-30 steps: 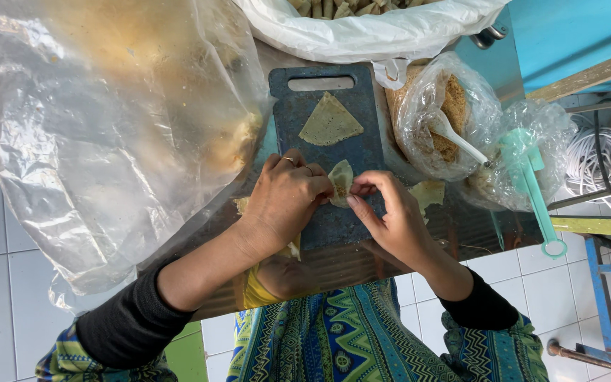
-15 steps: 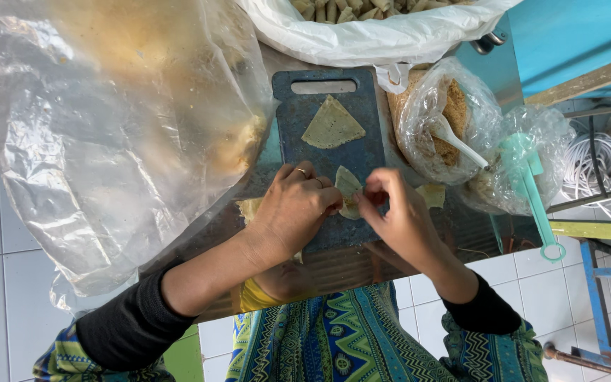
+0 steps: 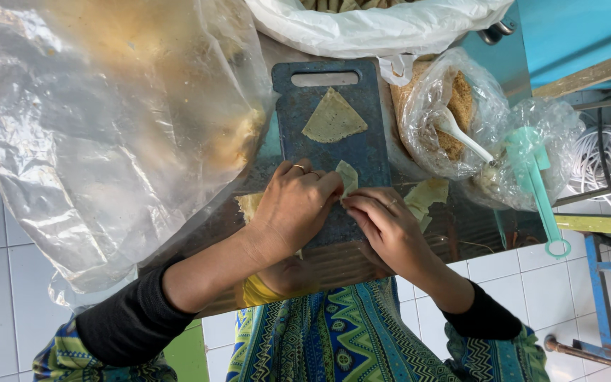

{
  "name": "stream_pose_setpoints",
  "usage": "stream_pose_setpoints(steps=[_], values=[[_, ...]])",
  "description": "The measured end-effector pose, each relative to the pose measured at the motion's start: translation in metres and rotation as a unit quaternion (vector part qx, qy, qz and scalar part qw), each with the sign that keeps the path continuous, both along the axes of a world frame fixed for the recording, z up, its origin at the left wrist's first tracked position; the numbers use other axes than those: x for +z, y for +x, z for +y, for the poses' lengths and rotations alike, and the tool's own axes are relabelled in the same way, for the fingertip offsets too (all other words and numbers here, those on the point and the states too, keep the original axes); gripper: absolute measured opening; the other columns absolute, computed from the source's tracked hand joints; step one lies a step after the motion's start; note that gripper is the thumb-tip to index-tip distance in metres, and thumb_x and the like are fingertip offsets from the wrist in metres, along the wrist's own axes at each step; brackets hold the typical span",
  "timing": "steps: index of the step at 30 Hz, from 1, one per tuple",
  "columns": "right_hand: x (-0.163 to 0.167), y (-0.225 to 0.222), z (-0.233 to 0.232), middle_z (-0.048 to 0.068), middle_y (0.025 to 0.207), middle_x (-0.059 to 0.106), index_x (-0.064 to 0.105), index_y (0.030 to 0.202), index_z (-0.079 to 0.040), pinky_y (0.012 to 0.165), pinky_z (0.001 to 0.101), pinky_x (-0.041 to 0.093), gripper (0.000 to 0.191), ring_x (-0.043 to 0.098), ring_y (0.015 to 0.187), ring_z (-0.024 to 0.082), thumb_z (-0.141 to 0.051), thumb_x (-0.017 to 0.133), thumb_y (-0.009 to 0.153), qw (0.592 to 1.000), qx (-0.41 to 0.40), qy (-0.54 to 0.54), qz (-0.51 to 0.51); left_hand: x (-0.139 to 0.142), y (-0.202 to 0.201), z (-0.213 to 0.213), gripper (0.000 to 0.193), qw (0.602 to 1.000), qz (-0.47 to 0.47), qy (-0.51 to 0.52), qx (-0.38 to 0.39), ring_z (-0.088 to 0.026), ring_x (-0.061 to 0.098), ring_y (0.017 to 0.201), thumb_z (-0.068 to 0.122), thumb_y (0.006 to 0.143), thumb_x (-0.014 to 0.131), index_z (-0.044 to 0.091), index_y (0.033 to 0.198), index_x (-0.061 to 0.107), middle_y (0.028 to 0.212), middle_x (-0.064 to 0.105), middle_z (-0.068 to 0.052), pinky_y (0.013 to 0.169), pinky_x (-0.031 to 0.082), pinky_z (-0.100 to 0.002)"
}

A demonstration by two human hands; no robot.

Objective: The person spoons brown filling from a plastic bag onto triangular pastry wrappers on a cutting board, then folds and presses the wrappers closed by hand. A plastic scraper is used to separate and lift the thin wrappers, and folded pieces accumulate on the board.

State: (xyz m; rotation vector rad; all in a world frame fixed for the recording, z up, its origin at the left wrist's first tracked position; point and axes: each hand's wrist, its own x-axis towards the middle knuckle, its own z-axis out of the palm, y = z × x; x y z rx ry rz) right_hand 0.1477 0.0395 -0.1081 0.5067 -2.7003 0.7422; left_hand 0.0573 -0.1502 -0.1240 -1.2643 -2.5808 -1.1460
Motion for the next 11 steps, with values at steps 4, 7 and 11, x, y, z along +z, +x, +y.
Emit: stream_pose_setpoints(steps=[4,7,11], values=[[-0.005,-0.014,0.007,0.011,0.106,0.066,0.066,0.111,-0.002,0.087,0.0405,0.054,0.02,0.066,0.103,0.03,0.005,0.07,0.092,1.0,-0.003,-0.009,-0.02,0.0,0.004,0.004,0.009,1.0,0.007,0.021,0.017,-0.032,0.067,0.087,0.01,0.087,0.067,0.007,0.094,0.062,0.089,0.068,-0.01,0.084,0.05,-0.045],[-0.008,-0.019,0.014,0.012,0.105,0.063,0.064,0.108,-0.001,0.083,0.04,0.053,0.018,0.066,0.1,0.031,0.005,0.07,0.091,0.998,-0.009,-0.038,-0.058,-0.001,0.005,0.006,0.01,0.999,0.023,0.008,0.021,-0.031,0.067,0.087,0.01,0.088,0.068,0.008,0.096,0.062,0.094,0.067,-0.01,0.085,0.051,-0.043],[-0.022,-0.019,0.023,0.012,0.11,0.062,0.063,0.111,-0.003,0.087,0.0392,0.053,0.018,0.066,0.106,0.029,0.003,0.067,0.095,0.998,0.003,-0.018,-0.058,-0.008,0.006,0.0,0.018,0.996,0.079,-0.04,0.008,-0.027,0.069,0.095,0.009,0.083,0.069,0.016,0.098,0.064,0.099,0.069,-0.004,0.092,0.052,-0.04]])
